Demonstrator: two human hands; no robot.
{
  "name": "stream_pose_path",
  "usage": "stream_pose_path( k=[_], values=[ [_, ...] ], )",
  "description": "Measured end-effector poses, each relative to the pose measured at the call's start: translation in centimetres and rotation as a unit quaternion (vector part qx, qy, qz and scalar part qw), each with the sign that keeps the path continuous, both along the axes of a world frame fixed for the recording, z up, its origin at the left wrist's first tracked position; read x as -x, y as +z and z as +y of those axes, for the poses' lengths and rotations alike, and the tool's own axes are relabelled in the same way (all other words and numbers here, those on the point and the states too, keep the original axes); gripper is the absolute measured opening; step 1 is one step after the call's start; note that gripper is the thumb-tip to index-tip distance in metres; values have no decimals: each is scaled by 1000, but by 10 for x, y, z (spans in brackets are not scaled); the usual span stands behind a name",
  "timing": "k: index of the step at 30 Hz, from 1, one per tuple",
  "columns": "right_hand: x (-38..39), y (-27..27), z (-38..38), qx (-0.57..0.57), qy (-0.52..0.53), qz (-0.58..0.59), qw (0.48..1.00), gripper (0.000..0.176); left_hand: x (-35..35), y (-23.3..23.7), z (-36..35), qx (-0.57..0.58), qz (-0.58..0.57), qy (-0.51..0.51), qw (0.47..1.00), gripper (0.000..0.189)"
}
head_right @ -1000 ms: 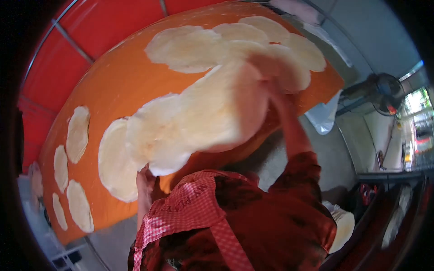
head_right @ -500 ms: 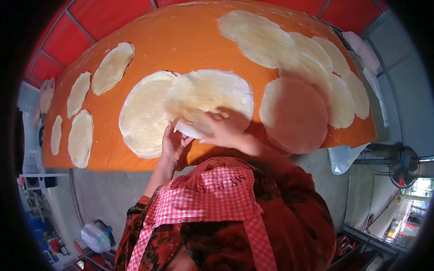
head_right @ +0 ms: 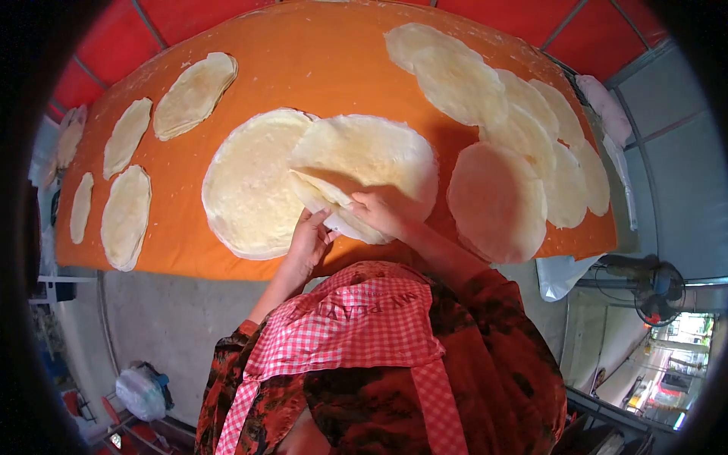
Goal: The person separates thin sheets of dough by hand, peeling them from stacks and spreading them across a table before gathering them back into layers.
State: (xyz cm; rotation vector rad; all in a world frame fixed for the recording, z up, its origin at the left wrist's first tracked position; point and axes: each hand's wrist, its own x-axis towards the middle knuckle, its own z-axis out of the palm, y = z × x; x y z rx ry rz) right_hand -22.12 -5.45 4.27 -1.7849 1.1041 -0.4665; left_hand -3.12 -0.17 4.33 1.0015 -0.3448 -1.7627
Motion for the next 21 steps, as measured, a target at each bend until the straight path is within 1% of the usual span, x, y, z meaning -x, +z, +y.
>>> stream_pose_path(
  k=[2, 3, 5, 6, 7, 8, 10, 11, 14, 15, 16, 17, 18, 20, 21],
  values=[
    [8, 12, -12, 99, -9, 45, 994, 21, -2, -3, -2, -20, -16, 3, 1000, 26],
    [22, 17, -38, 87, -21, 33, 995, 19, -1, -6, -3, -30, -24, 5, 999, 25],
    [65, 32, -121, 61, -51, 8, 997, 19, -6, -34, -4, -47, -37, -7, 998, 26],
    [77, 35, -138, 49, -67, -6, 997, 19, -9, -43, -6, -54, -45, -14, 997, 27],
    [74, 78, -135, 51, -89, -39, 994, 21, -9, -45, -7, -55, -41, -12, 998, 27],
    [66, 140, -131, 55, -110, -72, 990, 22, -10, -46, -6, -56, -38, -10, 998, 27],
    [47, 207, -109, 163, -105, 13, 981, 22, -10, -46, -4, -58, -32, -5, 998, 25],
    [40, 218, -98, 215, -101, 56, 970, 22, -10, -45, -3, -60, -31, -4, 998, 25],
    [36, 188, -82, 348, -69, 145, 924, 17, -10, -44, 0, -68, -27, -2, 997, 22],
    [29, 197, -77, 346, -71, 179, 918, 16, -9, -43, -1, -69, -23, 2, 997, 21],
    [39, 185, -100, 301, -69, 139, 941, 16, -9, -47, -2, -70, -35, -3, 997, 21],
    [61, 161, -140, 251, -70, 97, 961, 16, -13, -56, 0, -72, -50, -10, 996, 20],
    [77, 151, -170, 202, -75, 52, 975, 16, -16, -60, 0, -72, -67, -20, 995, 20],
    [87, 207, -190, 226, -131, 240, 935, 19, -11, -48, 1, -75, -66, -4, 995, 19],
    [97, 216, -211, 217, -160, 156, 950, 20, -9, -43, 3, -78, -64, 5, 995, 18]
  ],
)
